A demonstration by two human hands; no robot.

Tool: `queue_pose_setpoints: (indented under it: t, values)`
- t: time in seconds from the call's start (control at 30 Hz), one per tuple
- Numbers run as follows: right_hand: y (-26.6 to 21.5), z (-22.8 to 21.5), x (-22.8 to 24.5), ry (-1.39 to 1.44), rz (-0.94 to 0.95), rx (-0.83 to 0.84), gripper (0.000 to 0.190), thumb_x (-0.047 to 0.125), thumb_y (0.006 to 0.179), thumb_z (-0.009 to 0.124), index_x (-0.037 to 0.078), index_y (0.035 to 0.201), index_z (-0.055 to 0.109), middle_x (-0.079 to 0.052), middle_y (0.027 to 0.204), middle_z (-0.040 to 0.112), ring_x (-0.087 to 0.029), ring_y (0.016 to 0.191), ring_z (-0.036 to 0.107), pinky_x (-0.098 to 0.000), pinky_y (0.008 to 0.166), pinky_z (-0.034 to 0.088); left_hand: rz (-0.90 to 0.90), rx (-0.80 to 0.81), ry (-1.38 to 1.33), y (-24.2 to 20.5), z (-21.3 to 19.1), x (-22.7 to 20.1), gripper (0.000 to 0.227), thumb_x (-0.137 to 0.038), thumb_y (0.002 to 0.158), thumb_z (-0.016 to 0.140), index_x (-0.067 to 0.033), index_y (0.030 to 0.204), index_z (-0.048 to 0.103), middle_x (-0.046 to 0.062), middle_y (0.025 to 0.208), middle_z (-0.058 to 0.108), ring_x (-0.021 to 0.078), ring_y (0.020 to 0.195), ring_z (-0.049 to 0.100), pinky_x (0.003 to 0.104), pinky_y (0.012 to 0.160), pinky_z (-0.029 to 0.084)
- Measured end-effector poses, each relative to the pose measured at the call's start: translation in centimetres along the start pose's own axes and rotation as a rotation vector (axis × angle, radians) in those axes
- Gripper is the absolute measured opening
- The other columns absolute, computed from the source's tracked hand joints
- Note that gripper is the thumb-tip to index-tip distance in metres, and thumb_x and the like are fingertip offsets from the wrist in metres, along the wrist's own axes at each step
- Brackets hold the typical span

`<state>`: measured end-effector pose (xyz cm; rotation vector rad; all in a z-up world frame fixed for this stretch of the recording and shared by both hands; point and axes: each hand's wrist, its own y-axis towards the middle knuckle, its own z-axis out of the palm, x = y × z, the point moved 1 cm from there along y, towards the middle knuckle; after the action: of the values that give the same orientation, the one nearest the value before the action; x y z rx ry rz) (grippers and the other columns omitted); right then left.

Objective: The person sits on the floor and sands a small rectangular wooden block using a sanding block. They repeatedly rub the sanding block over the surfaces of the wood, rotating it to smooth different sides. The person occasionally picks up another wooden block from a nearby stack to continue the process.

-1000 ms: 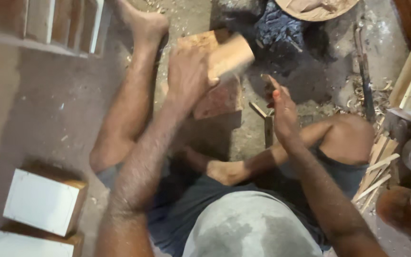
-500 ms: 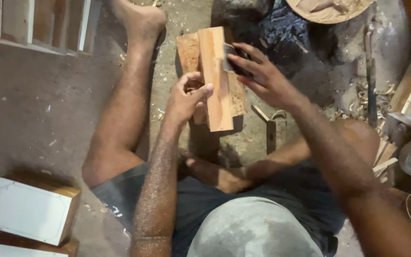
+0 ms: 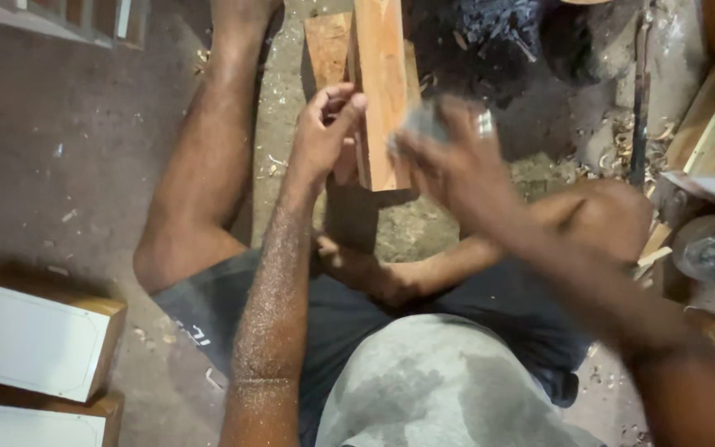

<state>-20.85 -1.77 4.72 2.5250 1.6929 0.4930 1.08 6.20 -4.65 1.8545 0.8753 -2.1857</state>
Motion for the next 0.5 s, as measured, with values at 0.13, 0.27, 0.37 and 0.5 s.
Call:
queue_pose_setpoints:
  t: [0.13,0.27,0.37,0.5]
  values:
    - [-6.6,0.3,4.3,0.13,0.061,-0.08,0.054,0.02,0.079,0.084,0.025,0.131,0.071,-0.021,0.137,0.049,-0.041,0.119,0.055,-0.0512,0.092,0.053,0.211,-0.146,0.083,2.9,1.0,-1.9,0.083,-0.055,0.089,0.072,-0.0034,0.146,0.039,0.017,0.129,0.065,0.0263,0.113,0.07,0.037,0.082,0.065]
    - [-7.4,0.1,1.7,0.15,0.205,-0.122,0.05,0.013,0.084,0.083,0.019,0.132,0.071,-0.018,0.139,0.052,-0.039,0.122,0.056,-0.0503,0.099,0.05,0.428,-0.348,0.686,6.9,5.3,-4.8,0.086,-0.051,0.089,0.083,0.0013,0.144,0.044,0.027,0.126,0.064,0.0423,0.117,0.063,0.048,0.097,0.054]
    - [-3.8,-1.4,-4.0,0.301,0.271,-0.22,0.041,0.001,0.098,0.071,0.016,0.136,0.07,-0.016,0.14,0.055,-0.033,0.113,0.063,-0.0446,0.097,0.053,0.239,-0.286,0.826,8.1,6.1,-8.6,0.065,-0.038,0.088,0.077,-0.0052,0.137,0.053,0.021,0.125,0.067,0.0405,0.119,0.065,0.048,0.101,0.054]
    - [1.2,-5.4,-13.1,0.182,0.12,-0.335,0.029,-0.004,0.106,0.064,0.003,0.134,0.064,-0.022,0.131,0.059,-0.041,0.11,0.064,-0.049,0.095,0.052,0.622,-0.295,0.509,1.0,3.9,-10.1,0.058,-0.019,0.094,0.075,-0.0023,0.144,0.05,0.019,0.136,0.061,0.0374,0.131,0.06,0.047,0.11,0.049]
